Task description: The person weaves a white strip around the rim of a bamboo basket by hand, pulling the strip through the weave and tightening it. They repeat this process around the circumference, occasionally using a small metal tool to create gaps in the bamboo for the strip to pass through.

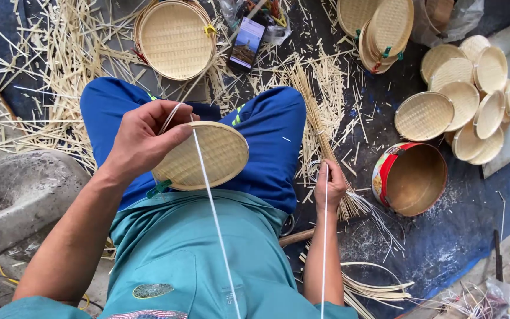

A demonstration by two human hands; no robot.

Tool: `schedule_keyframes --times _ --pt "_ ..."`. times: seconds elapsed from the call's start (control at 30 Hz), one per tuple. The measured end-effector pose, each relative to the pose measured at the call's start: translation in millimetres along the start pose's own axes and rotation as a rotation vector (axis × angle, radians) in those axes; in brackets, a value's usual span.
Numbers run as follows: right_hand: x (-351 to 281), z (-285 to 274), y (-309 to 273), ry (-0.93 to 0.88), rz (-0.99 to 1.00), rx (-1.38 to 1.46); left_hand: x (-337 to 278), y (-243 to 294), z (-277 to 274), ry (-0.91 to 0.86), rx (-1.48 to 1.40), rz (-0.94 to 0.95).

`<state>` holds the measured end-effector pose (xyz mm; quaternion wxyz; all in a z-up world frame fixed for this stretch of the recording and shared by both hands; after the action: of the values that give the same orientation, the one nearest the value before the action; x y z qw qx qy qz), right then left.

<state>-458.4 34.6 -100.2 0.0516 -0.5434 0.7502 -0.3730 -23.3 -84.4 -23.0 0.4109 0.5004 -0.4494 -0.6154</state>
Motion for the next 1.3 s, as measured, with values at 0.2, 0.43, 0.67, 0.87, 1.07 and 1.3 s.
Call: schedule_keyframes --times 0.2,0.43,0.67,0.87,1.07,1.3 --pt "30.8 1.1 -3.2 0.051 0.358 0.497 -3.5 16.2 5.1 0.032 0.094 0.006" --pt "98.5 -78.9 -287.8 -0.141 -0.129 1.07 -15.9 40.0 81.9 -0.191 0.297 0.003" --pt "88.2 -15.5 -315.2 -0.555 -0.399 0.47 -32.7 46.3 88.0 -0.217 0.351 0.143" --pt "51.3 21.7 -262.6 -0.698 0.141 0.779 -32.3 37.6 81.3 -0.206 0.29 0.1" --pt "47.1 15.8 -262.4 -0.676 0.125 0.809 -33.9 43.7 93.3 -0.247 0.348 0.063" --pt "49.7 18.8 -260.2 -0.668 0.13 0.807 -36.2 45.6 93.2 -0.242 0.359 0.15"
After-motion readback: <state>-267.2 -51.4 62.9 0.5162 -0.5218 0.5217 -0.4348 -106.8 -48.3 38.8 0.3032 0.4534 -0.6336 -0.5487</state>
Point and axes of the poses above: each hand's wrist, its own x-axis towards the middle knuckle, its own z-axis out of the palm, y = z × x, the point moved 9 cm from there along x, towards the middle knuckle, and after that the axes turned 6 degrees about y, right-handed, at the moved point
